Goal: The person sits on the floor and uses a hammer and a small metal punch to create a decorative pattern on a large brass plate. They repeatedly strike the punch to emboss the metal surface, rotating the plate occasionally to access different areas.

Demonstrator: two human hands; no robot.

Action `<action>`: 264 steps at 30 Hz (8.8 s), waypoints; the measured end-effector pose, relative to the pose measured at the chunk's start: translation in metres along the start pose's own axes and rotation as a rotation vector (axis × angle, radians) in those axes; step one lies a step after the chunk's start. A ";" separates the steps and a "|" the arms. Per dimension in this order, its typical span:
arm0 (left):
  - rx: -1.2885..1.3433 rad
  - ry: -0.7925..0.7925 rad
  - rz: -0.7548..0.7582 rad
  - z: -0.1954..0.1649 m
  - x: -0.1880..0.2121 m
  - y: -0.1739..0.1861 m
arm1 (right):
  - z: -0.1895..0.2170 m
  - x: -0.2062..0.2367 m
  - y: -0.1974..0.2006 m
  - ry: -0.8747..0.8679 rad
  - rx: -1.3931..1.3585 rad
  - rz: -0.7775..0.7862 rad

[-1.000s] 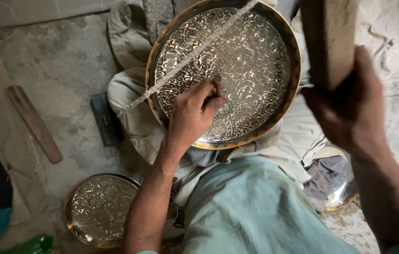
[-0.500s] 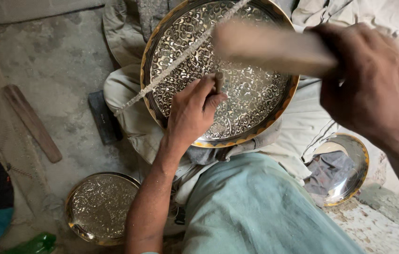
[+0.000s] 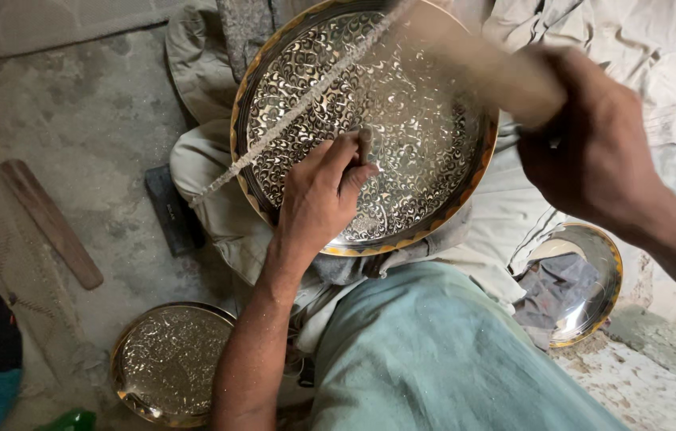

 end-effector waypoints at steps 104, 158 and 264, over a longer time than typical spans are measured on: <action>0.347 0.436 -0.747 0.061 0.108 0.130 | -0.175 0.121 -0.089 -0.720 -0.071 0.002; 0.304 0.508 -0.743 -0.009 0.219 0.010 | -0.108 0.161 -0.084 -0.212 -0.099 -0.199; -0.225 -0.008 0.118 0.000 0.029 -0.101 | -0.081 0.086 -0.019 0.114 0.122 -0.057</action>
Point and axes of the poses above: each hand's wrist, its own x-axis away from the middle knuckle, its own y-axis out of the back of the hand, z = x × y, the point moved 10 cm from there along -x, towards the middle knuckle
